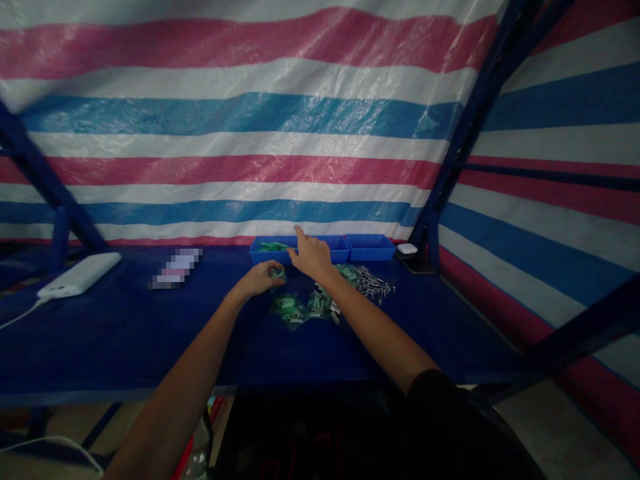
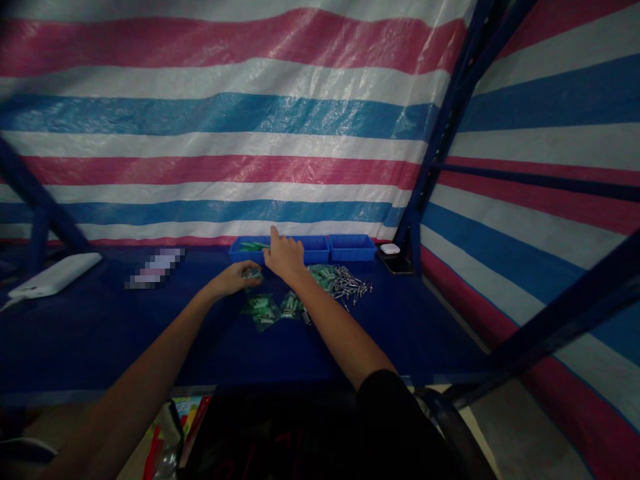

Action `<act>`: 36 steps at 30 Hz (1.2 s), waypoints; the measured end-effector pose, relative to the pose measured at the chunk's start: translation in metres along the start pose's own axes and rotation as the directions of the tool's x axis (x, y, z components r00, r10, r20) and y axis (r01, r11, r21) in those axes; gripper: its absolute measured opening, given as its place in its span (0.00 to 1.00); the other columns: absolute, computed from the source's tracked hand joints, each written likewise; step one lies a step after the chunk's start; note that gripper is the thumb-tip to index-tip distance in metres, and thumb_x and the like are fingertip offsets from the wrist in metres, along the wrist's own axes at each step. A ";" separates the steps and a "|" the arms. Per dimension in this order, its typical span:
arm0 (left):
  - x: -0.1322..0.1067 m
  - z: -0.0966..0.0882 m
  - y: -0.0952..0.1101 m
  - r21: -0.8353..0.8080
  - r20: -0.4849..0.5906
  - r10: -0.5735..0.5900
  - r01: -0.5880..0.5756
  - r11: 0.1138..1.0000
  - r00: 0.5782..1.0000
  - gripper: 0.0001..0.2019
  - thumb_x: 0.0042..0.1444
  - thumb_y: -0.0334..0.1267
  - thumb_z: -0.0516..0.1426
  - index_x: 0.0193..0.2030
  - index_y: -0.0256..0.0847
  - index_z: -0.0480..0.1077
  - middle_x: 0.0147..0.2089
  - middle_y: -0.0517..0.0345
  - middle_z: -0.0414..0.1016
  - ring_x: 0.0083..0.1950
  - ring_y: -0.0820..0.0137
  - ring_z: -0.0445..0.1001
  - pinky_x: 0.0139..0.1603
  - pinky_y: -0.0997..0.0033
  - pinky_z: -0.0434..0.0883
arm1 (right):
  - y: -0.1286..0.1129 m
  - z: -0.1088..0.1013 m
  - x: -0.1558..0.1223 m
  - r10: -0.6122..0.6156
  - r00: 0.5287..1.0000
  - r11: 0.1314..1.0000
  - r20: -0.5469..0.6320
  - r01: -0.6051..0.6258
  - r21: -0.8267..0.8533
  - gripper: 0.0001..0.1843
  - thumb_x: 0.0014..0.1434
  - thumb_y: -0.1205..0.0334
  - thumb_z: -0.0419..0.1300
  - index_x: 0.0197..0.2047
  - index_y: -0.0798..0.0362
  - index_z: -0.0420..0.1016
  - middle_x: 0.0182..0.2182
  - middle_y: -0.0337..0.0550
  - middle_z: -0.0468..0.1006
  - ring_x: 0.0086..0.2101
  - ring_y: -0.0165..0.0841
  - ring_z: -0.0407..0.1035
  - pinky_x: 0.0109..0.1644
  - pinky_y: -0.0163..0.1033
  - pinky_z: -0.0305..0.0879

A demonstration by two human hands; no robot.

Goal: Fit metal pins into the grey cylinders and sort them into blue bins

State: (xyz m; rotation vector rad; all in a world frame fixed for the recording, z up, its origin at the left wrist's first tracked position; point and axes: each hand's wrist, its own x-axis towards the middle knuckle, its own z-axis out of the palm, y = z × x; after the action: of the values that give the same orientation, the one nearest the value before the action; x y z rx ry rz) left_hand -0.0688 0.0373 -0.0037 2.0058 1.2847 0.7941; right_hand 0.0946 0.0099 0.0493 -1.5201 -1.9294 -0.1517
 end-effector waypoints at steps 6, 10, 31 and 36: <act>-0.006 0.011 0.024 0.028 -0.212 0.211 -0.210 0.977 0.954 0.14 0.46 0.43 0.57 0.39 0.38 0.67 0.34 0.57 0.71 0.35 0.69 0.69 0.38 0.71 0.65 | 0.010 0.007 -0.043 0.078 0.996 0.932 0.032 -0.085 0.352 0.21 0.56 0.53 0.53 0.51 0.52 0.63 0.24 0.39 0.73 0.28 0.34 0.68 0.33 0.37 0.60; -0.015 0.025 0.045 0.005 -0.196 0.386 -0.393 0.919 0.901 0.09 0.50 0.38 0.55 0.37 0.39 0.66 0.36 0.56 0.70 0.38 0.69 0.69 0.43 0.69 0.65 | 0.014 0.003 -0.047 0.306 0.943 0.624 0.131 -0.302 0.721 0.20 0.57 0.46 0.48 0.38 0.54 0.68 0.17 0.34 0.67 0.19 0.27 0.63 0.24 0.32 0.57; -0.015 0.032 0.054 -0.389 -0.065 -0.096 0.063 0.919 0.993 0.26 0.52 0.58 0.47 0.31 0.35 0.73 0.26 0.56 0.68 0.22 0.76 0.60 0.20 0.77 0.54 | 0.035 0.008 -0.044 0.187 0.956 0.884 -0.227 -0.063 0.462 0.13 0.55 0.68 0.50 0.40 0.57 0.73 0.36 0.48 0.73 0.39 0.34 0.67 0.46 0.39 0.60; -0.013 0.031 0.049 -0.580 0.084 -0.269 0.267 0.769 0.959 0.31 0.50 0.63 0.44 0.30 0.34 0.72 0.25 0.55 0.67 0.18 0.79 0.57 0.16 0.79 0.46 | 0.017 0.007 -0.054 -0.091 0.971 0.920 -0.221 0.167 0.355 0.14 0.58 0.70 0.46 0.39 0.53 0.73 0.38 0.46 0.71 0.42 0.33 0.64 0.49 0.38 0.59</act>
State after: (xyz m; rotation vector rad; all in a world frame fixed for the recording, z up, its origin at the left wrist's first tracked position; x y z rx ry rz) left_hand -0.0228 0.0036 0.0125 1.2896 1.1125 0.9163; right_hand 0.1125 -0.0255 0.0080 -1.0848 -1.7762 0.0054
